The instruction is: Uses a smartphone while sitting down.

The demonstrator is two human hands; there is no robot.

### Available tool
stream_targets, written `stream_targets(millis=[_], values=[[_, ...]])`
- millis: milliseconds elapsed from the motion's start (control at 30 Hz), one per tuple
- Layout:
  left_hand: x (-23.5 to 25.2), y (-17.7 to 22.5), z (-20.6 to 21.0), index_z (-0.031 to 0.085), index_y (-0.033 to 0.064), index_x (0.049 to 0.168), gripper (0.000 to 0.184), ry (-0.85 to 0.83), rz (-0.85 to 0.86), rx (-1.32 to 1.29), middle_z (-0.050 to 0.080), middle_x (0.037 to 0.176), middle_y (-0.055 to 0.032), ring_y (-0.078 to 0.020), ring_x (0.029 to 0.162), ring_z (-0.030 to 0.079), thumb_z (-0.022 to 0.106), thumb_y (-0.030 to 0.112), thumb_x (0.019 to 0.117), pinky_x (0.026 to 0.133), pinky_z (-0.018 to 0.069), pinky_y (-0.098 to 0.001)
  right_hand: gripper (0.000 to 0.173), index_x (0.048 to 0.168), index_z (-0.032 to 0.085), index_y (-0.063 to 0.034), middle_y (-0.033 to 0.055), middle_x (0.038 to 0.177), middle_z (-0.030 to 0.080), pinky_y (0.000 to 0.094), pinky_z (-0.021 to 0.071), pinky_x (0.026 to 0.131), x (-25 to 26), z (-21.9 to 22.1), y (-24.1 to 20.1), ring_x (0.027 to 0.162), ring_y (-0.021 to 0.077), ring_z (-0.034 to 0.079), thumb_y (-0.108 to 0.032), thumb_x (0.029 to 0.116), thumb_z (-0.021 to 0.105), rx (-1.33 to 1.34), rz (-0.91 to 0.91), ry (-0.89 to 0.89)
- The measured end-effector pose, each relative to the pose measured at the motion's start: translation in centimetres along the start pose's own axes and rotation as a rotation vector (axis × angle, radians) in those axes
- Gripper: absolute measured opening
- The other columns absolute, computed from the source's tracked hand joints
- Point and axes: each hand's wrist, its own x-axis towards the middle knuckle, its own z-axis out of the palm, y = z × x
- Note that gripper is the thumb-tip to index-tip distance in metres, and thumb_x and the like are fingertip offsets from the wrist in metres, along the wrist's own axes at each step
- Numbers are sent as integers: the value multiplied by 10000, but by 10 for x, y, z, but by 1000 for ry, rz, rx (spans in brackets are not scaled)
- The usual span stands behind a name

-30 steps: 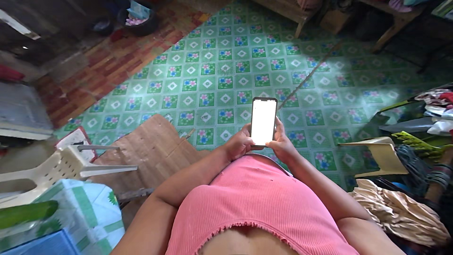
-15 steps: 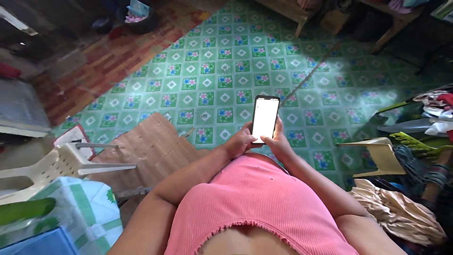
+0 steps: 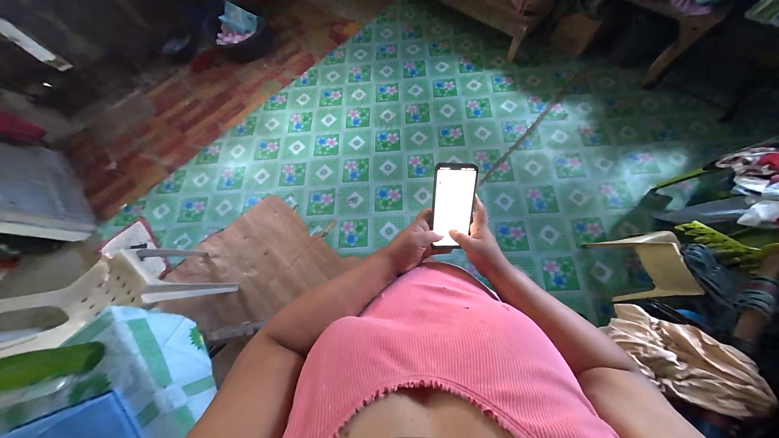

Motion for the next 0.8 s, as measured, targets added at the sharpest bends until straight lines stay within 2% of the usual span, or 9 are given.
stream_targets(millis=[100,233,400,533,800], values=[[1,-1,0,293,142,1483,500,15,-4,-4,591,1315,-188,-324,1129,664,348,-46,1023,960,566,-501,963,1631,62,-233,134,1579,360,433,558,985,-1,-3,-1,1274,214,580,83,883,579,9,5,-35],[2,-1,0,280,151,1488,545,16,-12,-5,586,1307,-179,-314,1111,668,357,-80,1000,945,575,-492,1143,1630,30,-287,106,1597,331,414,567,964,-1,-10,-1,1287,203,565,123,730,604,79,32,-115],[2,-2,-2,272,151,1484,613,9,-8,-26,589,1304,-185,-320,1095,676,390,-118,946,942,577,-494,1118,1632,27,-286,118,1576,374,430,570,971,0,-12,0,1269,221,589,178,787,595,34,42,-124],[2,-1,-2,278,146,1472,610,4,-6,-39,586,1314,-186,-327,1111,671,398,-126,940,950,575,-496,1101,1623,73,-276,101,1535,432,435,564,959,3,-17,5,1259,211,587,120,719,563,115,12,-172],[1,-1,-2,253,156,1500,640,8,-11,-5,573,1334,-177,-309,1123,665,399,-115,939,949,577,-480,1029,1615,114,-244,100,1507,465,431,566,958,2,-18,2,1236,210,602,182,763,500,174,11,-175]])
